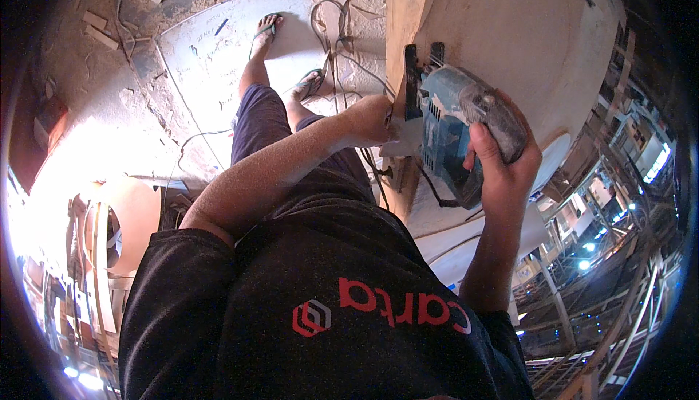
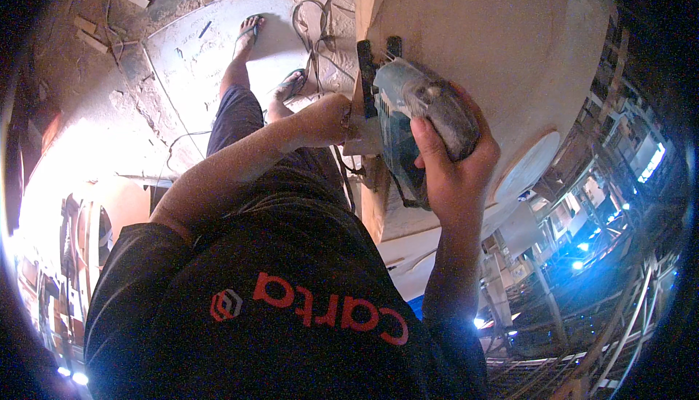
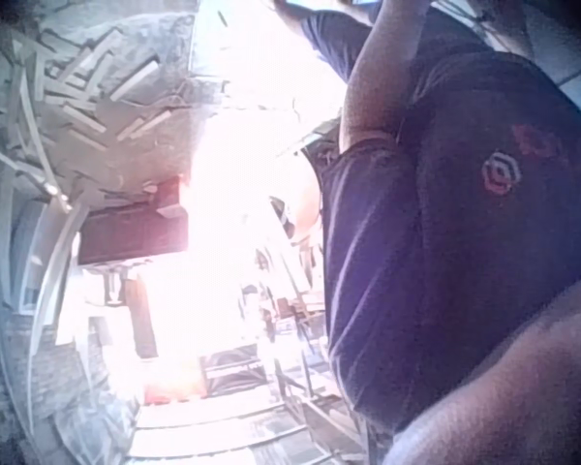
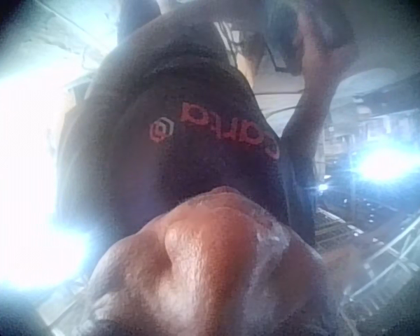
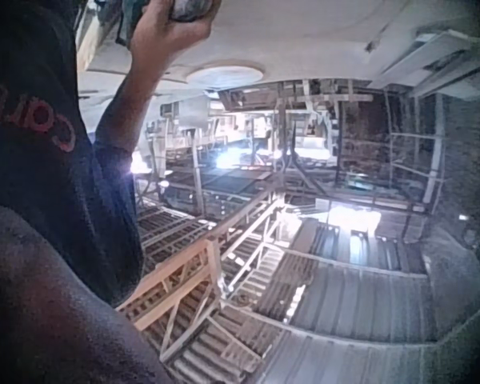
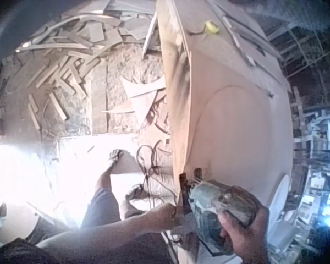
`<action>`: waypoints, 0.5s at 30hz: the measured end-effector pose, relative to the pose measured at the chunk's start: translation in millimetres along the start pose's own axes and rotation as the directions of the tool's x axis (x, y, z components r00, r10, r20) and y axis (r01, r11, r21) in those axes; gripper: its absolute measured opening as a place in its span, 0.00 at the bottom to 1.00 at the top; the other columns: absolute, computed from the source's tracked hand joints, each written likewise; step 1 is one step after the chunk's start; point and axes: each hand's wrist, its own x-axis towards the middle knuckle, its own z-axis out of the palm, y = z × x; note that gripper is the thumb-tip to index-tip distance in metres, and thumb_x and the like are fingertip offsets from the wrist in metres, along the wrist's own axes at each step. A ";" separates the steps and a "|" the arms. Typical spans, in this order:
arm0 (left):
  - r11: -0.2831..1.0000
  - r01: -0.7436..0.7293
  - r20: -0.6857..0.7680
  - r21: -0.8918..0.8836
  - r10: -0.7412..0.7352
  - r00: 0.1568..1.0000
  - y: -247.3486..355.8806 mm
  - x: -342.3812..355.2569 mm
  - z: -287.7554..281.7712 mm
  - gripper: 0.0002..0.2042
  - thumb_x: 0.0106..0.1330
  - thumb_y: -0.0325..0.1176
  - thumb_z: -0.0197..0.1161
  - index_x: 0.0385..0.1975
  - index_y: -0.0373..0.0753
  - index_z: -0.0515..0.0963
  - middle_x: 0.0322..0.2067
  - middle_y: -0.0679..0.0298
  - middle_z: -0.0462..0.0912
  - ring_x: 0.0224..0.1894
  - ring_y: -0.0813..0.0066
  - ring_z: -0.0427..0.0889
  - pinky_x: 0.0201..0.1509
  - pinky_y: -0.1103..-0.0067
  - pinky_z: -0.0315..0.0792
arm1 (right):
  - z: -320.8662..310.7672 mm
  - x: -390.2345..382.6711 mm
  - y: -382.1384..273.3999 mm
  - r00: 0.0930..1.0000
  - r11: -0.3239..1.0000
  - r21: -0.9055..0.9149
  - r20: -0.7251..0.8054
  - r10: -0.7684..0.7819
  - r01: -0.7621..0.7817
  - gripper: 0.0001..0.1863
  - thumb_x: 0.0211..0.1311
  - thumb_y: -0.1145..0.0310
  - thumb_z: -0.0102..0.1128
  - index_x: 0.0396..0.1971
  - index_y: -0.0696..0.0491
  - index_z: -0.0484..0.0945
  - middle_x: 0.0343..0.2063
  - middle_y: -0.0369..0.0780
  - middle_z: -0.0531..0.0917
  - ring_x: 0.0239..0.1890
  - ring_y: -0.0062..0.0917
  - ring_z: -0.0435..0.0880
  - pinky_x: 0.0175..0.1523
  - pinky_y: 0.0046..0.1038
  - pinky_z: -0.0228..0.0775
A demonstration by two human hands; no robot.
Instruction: The person uses a jigsaw to cut a circular shape from a large sheet of plywood. After completing the cut, they remove the circular piece and set it aside, then pick up and move other cut wood pieces on the floor.
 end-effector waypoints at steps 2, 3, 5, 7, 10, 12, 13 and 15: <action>1.000 -0.008 0.000 0.020 0.008 1.000 -0.2 0.0 -0.5 0.12 0.60 0.33 0.71 0.39 0.32 0.83 0.28 0.52 0.87 0.33 0.60 0.89 0.38 0.67 0.79 | -0.1 -0.1 -1.6 1.000 1.000 -0.001 0.002 0.016 -0.016 0.25 0.64 0.67 0.67 0.58 0.64 0.76 0.27 0.39 0.83 0.22 0.19 0.78 0.27 0.22 0.69; 1.000 -0.014 -0.002 0.010 0.014 1.000 0.2 0.1 -0.7 0.12 0.60 0.33 0.71 0.38 0.31 0.83 0.28 0.51 0.87 0.33 0.60 0.89 0.38 0.67 0.79 | -0.1 0.0 -2.1 1.000 1.000 0.000 0.003 0.025 -0.025 0.25 0.64 0.67 0.67 0.58 0.64 0.76 0.27 0.39 0.83 0.22 0.19 0.78 0.27 0.22 0.69; 0.999 -0.025 -0.008 0.032 0.025 1.000 1.6 -0.3 -1.4 0.12 0.60 0.33 0.71 0.37 0.31 0.83 0.27 0.51 0.87 0.32 0.59 0.89 0.37 0.66 0.79 | 0.0 0.5 -2.6 1.000 1.000 0.001 -0.003 0.028 -0.028 0.26 0.64 0.67 0.68 0.58 0.64 0.76 0.27 0.38 0.83 0.22 0.19 0.78 0.27 0.22 0.69; 1.000 -0.028 -0.009 0.005 0.028 1.000 3.8 -0.8 -2.5 0.12 0.60 0.33 0.71 0.36 0.30 0.83 0.27 0.50 0.86 0.33 0.58 0.88 0.38 0.65 0.79 | 0.0 1.6 -2.8 1.000 1.000 0.000 -0.001 0.024 -0.024 0.26 0.64 0.67 0.68 0.58 0.64 0.76 0.26 0.38 0.83 0.22 0.19 0.78 0.27 0.22 0.69; 0.998 0.066 0.035 -0.004 -0.066 0.997 7.4 0.0 -5.2 0.14 0.57 0.33 0.72 0.41 0.34 0.84 0.33 0.49 0.87 0.40 0.54 0.88 0.46 0.65 0.78 | -0.6 3.0 -2.7 1.000 1.000 -0.001 0.003 0.014 -0.014 0.27 0.63 0.66 0.68 0.58 0.64 0.76 0.25 0.38 0.83 0.22 0.19 0.77 0.27 0.22 0.69; 0.993 0.121 0.059 0.001 -0.121 0.991 8.9 0.3 -6.7 0.16 0.56 0.34 0.72 0.43 0.36 0.84 0.36 0.48 0.87 0.44 0.53 0.87 0.50 0.65 0.78 | -1.0 3.7 -2.0 1.000 1.000 0.006 -0.002 0.022 -0.022 0.27 0.64 0.66 0.68 0.59 0.64 0.75 0.25 0.38 0.82 0.21 0.19 0.77 0.27 0.22 0.69; 0.992 0.127 0.062 0.004 -0.127 0.990 9.3 0.5 -6.9 0.16 0.56 0.34 0.72 0.43 0.36 0.84 0.36 0.48 0.87 0.44 0.53 0.87 0.50 0.65 0.78 | -1.8 4.7 -1.6 1.000 0.999 0.024 0.005 0.027 -0.027 0.28 0.62 0.67 0.70 0.59 0.63 0.75 0.28 0.38 0.84 0.22 0.18 0.78 0.27 0.21 0.69; 0.992 0.130 0.063 0.008 -0.130 0.989 9.3 0.5 -6.8 0.16 0.56 0.34 0.72 0.43 0.36 0.84 0.36 0.48 0.87 0.45 0.53 0.87 0.51 0.65 0.78 | -3.4 6.4 -1.1 0.999 0.997 0.060 0.020 0.037 -0.038 0.29 0.60 0.68 0.73 0.60 0.63 0.75 0.35 0.39 0.86 0.23 0.15 0.79 0.26 0.19 0.71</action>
